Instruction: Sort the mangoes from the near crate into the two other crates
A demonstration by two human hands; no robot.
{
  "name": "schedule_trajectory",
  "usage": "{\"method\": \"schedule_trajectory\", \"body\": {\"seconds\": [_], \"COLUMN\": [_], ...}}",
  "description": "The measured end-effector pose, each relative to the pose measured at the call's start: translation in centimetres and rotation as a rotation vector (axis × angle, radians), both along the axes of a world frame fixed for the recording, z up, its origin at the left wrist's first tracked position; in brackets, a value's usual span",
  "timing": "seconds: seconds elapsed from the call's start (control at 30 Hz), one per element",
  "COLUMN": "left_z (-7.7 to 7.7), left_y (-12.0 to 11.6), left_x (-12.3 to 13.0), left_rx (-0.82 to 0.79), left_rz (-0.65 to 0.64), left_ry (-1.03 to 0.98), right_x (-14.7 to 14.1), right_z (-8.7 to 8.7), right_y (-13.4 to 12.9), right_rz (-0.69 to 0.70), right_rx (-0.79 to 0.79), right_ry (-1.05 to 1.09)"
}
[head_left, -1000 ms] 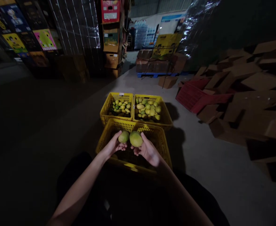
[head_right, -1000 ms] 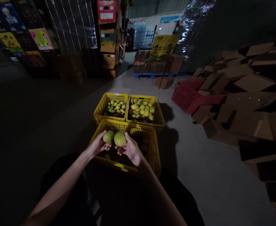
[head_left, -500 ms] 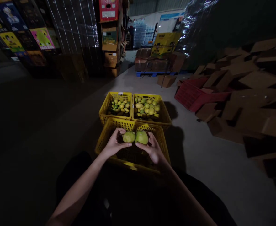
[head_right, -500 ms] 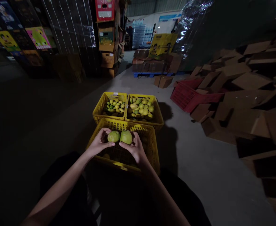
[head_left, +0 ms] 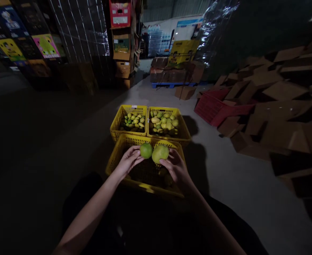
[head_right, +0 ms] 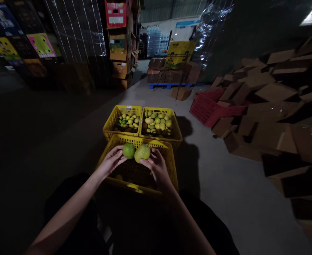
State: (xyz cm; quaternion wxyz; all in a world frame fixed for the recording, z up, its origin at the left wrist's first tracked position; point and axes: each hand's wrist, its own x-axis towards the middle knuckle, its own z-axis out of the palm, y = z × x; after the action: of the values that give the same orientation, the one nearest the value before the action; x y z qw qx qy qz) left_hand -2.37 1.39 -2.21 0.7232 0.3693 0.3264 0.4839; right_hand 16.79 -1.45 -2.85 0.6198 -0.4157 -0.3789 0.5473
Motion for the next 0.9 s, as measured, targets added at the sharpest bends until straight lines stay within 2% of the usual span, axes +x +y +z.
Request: {"method": "schedule_trajectory", "body": {"seconds": [0.13, 0.2, 0.3, 0.37, 0.6, 0.73, 0.9], "left_z": [-0.5, -0.4, -0.2, -0.2, -0.6, -0.3, -0.2], "left_y": [0.3, 0.2, -0.1, -0.3, -0.9, -1.1, -0.6], "left_x": [0.5, 0.7, 0.9, 1.1, 1.6, 1.6, 1.5], "left_rx": [-0.086, -0.053, 0.076, 0.138, 0.135, 0.182, 0.254], "left_rz": [0.041, 0.024, -0.020, 0.007, 0.099, 0.086, 0.067], "left_ry": [-0.033, -0.004, 0.076, 0.139, 0.223, 0.291, 0.299], "right_x": [0.2, 0.2, 0.1, 0.1, 0.1, 0.1, -0.4], "right_z": [0.5, 0.6, 0.5, 0.2, -0.5, -0.2, -0.2], "right_y": [-0.3, -0.4, -0.5, -0.6, -0.7, -0.7, -0.5], "right_rz": [0.025, 0.034, 0.042, 0.067, 0.121, 0.178, 0.121], "right_rx": [-0.006, -0.028, -0.093, -0.130, -0.193, -0.137, -0.117], "right_ry": [-0.087, -0.101, -0.014, 0.042, 0.077, -0.055, -0.194]}}
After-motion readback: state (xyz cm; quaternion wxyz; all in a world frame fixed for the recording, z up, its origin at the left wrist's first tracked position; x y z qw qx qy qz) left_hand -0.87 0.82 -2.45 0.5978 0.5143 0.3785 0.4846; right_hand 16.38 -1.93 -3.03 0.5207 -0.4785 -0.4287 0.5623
